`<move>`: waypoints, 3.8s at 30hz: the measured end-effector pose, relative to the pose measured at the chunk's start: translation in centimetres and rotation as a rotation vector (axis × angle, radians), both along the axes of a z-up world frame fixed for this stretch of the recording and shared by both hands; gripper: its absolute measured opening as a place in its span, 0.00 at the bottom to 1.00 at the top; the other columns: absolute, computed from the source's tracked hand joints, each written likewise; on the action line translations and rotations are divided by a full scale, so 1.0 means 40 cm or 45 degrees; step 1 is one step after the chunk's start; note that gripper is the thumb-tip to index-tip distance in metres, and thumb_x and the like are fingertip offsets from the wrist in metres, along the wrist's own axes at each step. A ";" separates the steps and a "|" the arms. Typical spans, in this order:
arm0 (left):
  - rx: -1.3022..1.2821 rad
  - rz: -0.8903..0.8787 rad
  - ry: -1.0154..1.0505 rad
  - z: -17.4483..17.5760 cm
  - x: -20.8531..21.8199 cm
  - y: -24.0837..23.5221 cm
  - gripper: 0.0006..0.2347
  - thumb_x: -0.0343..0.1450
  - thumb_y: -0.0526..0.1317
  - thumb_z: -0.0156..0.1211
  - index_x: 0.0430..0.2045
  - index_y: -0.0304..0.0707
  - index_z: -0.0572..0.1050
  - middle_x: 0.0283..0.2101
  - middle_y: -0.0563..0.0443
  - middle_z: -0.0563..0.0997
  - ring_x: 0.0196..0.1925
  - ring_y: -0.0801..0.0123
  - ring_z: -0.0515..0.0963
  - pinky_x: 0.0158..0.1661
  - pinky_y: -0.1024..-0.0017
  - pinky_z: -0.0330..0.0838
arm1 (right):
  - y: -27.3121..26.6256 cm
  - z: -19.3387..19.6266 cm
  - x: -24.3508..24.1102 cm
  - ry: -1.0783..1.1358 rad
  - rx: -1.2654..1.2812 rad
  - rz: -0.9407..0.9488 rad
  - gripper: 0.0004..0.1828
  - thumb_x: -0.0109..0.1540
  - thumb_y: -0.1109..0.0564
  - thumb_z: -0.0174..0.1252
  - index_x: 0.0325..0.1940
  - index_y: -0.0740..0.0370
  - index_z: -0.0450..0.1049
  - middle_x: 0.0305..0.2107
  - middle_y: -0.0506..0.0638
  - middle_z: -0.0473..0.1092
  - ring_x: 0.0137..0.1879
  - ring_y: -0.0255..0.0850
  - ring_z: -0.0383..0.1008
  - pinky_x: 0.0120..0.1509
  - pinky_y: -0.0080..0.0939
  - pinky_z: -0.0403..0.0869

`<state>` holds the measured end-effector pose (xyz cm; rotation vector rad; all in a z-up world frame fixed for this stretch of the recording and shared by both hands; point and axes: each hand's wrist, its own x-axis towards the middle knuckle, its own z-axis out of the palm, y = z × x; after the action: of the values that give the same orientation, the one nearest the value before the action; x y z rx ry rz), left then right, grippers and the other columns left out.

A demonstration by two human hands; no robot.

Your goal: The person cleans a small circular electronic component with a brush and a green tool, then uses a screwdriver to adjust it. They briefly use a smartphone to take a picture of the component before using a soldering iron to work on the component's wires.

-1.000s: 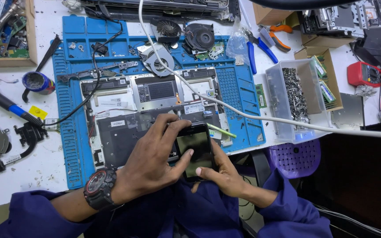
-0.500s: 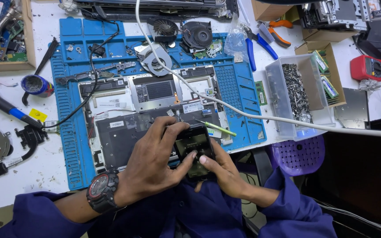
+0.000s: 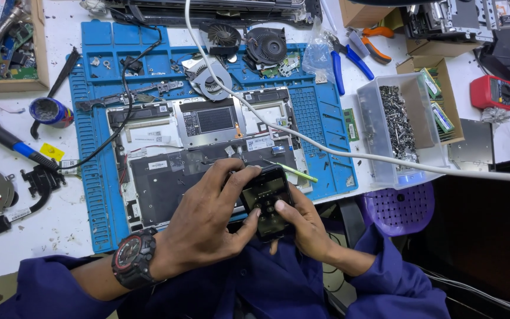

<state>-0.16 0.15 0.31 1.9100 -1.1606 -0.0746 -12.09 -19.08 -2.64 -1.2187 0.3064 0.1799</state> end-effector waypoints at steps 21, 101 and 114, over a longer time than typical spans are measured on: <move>-0.046 0.102 0.352 0.044 -0.017 0.034 0.18 0.73 0.41 0.55 0.58 0.36 0.69 0.52 0.43 0.72 0.52 0.56 0.77 0.51 0.62 0.74 | -0.040 0.043 -0.006 -0.073 0.269 0.362 0.42 0.63 0.68 0.51 0.79 0.62 0.42 0.53 0.78 0.71 0.47 0.70 0.81 0.31 0.52 0.84; 0.100 0.507 -0.384 0.198 -0.147 0.073 0.22 0.73 0.52 0.57 0.49 0.29 0.76 0.38 0.43 0.78 0.34 0.57 0.77 0.34 0.63 0.73 | -0.056 0.167 -0.035 0.196 0.402 0.564 0.38 0.68 0.62 0.51 0.79 0.61 0.43 0.56 0.77 0.64 0.39 0.66 0.82 0.25 0.46 0.84; 0.109 0.515 -0.313 0.198 -0.135 0.085 0.15 0.71 0.44 0.59 0.46 0.31 0.77 0.37 0.43 0.81 0.34 0.57 0.79 0.35 0.63 0.74 | -0.045 0.181 -0.012 0.170 0.432 0.642 0.36 0.68 0.63 0.49 0.78 0.66 0.44 0.53 0.78 0.67 0.40 0.69 0.82 0.22 0.42 0.81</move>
<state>-5.58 3.56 8.22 2.2412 -0.9141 0.3438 -12.56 -20.87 4.61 -0.9278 0.0720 0.7229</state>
